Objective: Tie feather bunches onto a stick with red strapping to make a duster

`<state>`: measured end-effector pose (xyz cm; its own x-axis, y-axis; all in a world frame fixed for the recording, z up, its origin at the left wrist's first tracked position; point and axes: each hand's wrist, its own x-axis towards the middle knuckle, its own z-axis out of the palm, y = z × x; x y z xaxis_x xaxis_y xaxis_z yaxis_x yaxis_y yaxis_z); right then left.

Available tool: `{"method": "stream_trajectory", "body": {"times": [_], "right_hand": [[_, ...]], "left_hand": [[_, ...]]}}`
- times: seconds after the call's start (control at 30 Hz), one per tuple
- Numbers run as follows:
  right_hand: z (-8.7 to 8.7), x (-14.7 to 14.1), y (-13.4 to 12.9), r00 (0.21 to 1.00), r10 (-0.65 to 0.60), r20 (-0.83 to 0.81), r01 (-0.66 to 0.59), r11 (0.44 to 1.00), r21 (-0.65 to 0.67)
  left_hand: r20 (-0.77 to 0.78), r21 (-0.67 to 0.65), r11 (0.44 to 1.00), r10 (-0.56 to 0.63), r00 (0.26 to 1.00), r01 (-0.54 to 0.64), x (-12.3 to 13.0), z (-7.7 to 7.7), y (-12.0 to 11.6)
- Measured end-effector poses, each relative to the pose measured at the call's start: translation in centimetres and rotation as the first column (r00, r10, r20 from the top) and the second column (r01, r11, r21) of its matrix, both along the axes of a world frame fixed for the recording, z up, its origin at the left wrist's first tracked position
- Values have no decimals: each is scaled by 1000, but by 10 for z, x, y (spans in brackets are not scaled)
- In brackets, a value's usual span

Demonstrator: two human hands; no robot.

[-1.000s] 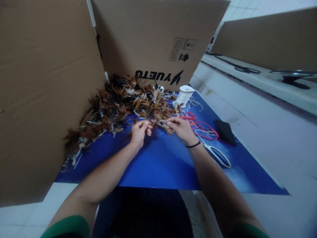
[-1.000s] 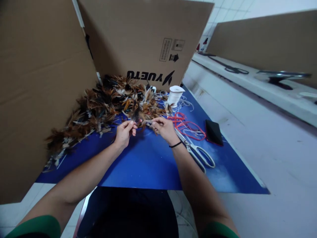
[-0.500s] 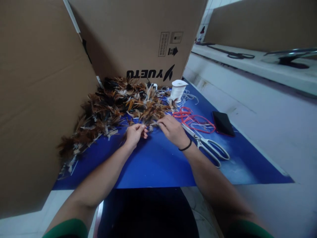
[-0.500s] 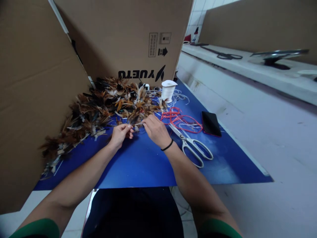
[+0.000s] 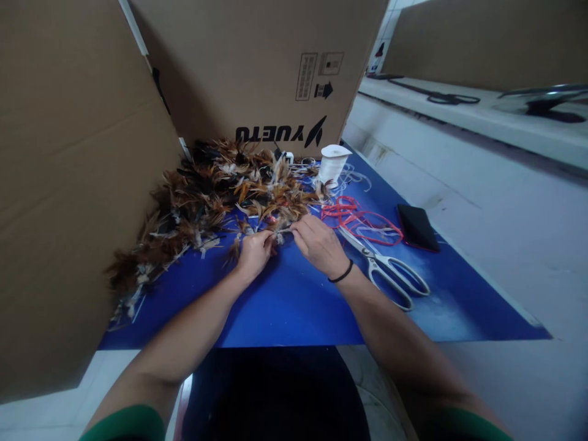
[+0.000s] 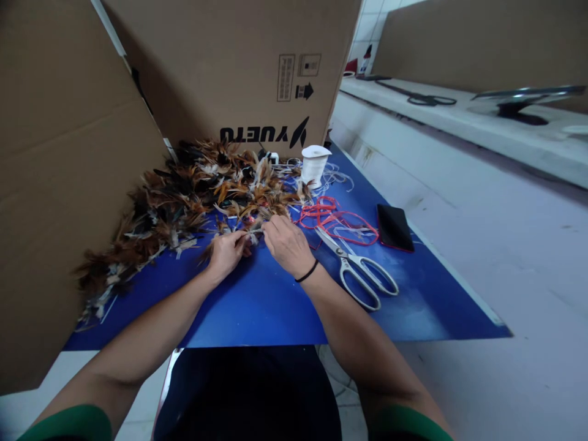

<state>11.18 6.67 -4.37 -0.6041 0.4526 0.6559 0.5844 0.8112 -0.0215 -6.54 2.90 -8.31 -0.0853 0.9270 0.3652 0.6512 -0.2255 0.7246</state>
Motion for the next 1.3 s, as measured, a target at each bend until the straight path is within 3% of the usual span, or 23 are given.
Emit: {"method": "stream_trajectory", "body": {"times": [0.4, 0.7, 1.0, 1.3], "right_hand": [[0, -1, -2, 988, -47, 146, 46, 999, 9], [0, -3, -4, 981, -60, 184, 60, 998, 4], [0, -3, -3, 961, -94, 259, 76, 994, 79], [-1, -2, -1, 970, -46, 240, 39, 999, 32]], "left_hand": [[-194, 98, 994, -24, 981, 44, 0, -3, 0], [-117, 59, 997, -47, 992, 54, 2, 1, -2], [-221, 50, 996, -63, 973, 76, 2, 1, -2], [-174, 74, 992, -86, 981, 100, 1, 0, -3]]}}
